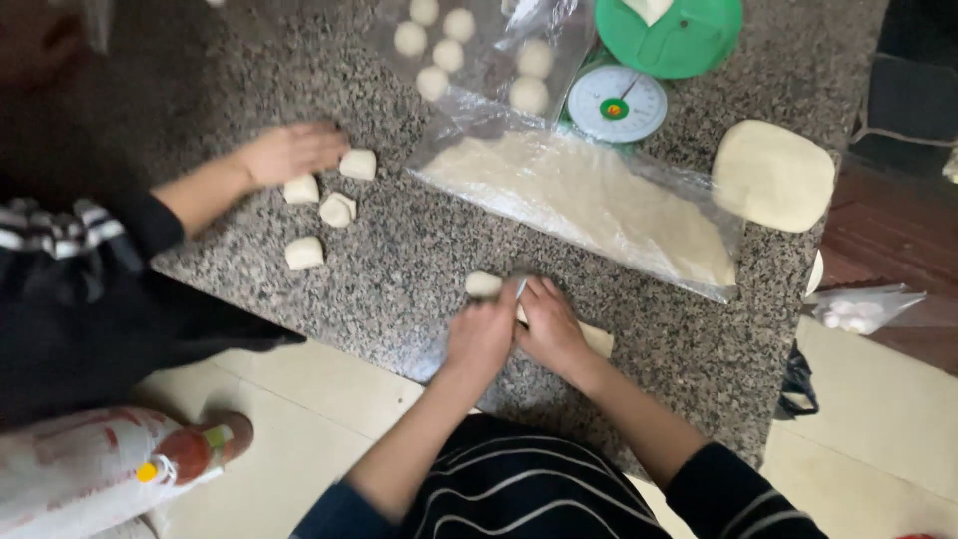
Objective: Dividing a long roll of dough into small, equal-sized portions using a bench scraper on a bakery counter.
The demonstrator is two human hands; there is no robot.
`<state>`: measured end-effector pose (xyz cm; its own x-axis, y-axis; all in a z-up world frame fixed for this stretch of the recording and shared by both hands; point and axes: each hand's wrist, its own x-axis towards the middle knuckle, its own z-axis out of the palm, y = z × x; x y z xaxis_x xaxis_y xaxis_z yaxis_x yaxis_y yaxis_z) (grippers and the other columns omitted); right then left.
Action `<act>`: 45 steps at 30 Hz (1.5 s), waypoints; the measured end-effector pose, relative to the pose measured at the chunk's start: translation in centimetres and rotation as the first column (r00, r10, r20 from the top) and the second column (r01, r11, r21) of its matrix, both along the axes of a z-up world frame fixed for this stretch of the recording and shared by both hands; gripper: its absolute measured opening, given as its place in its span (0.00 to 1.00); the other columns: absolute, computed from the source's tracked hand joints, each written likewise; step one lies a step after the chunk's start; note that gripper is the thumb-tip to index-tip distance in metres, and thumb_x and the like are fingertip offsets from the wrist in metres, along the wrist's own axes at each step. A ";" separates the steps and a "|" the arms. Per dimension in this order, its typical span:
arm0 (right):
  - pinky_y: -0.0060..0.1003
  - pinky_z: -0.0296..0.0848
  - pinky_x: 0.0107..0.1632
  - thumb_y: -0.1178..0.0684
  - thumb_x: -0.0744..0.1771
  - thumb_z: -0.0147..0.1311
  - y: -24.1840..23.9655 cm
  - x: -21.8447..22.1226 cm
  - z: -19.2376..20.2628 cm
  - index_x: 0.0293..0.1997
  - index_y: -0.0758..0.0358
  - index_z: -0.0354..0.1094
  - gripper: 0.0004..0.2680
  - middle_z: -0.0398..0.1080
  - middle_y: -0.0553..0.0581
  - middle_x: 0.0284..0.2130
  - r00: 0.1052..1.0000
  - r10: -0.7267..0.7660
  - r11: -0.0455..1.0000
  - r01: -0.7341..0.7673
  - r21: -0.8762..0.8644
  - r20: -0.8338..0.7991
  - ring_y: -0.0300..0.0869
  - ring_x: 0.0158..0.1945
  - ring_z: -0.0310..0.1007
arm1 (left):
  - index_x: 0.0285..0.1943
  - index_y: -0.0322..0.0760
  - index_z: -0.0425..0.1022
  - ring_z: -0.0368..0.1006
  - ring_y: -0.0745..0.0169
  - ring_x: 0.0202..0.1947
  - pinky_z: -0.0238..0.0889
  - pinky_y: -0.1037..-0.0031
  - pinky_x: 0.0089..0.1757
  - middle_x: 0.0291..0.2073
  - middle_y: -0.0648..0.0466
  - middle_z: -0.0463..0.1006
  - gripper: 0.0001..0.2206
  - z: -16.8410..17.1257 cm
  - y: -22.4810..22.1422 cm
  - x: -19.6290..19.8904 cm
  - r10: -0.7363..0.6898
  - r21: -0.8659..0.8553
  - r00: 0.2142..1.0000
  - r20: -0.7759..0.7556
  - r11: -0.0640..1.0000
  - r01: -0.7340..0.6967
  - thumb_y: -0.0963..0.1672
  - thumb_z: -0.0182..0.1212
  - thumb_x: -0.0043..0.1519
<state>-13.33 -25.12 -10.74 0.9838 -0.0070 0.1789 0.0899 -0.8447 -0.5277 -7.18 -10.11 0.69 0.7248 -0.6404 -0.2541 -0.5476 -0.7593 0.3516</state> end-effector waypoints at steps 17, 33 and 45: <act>0.60 0.78 0.64 0.45 0.68 0.72 -11.7 10.5 11.7 0.65 0.47 0.78 0.17 0.80 0.58 0.55 0.957 -0.287 0.942 0.273 0.197 0.046 0.60 0.59 0.81 | 0.78 0.41 0.64 0.88 0.26 0.53 0.78 0.38 0.55 0.47 0.35 0.90 0.23 -4.3 10.0 2.8 0.167 0.286 0.970 -0.179 0.952 -0.112 0.45 0.50 0.72; 0.63 0.60 0.54 0.43 0.70 0.77 -21.8 26.6 19.9 0.54 0.57 0.68 0.17 0.76 0.66 0.48 0.871 -0.401 0.821 0.479 -0.311 0.283 0.68 0.56 0.68 | 0.80 0.39 0.59 0.85 0.22 0.39 0.76 0.33 0.43 0.35 0.38 0.88 0.29 -5.7 10.0 1.9 0.227 0.174 0.973 -0.044 0.961 -0.217 0.39 0.51 0.65; 0.64 0.56 0.83 0.52 0.71 0.72 7.2 23.6 26.4 0.88 0.64 0.27 0.43 0.57 0.73 0.81 0.996 0.058 0.945 -0.079 0.318 0.075 0.62 0.79 0.61 | 0.75 0.30 0.63 0.77 0.53 0.20 0.77 0.57 0.21 0.27 0.50 0.82 0.19 -2.6 10.1 2.4 0.174 0.057 0.966 -0.193 0.985 -0.166 0.34 0.54 0.74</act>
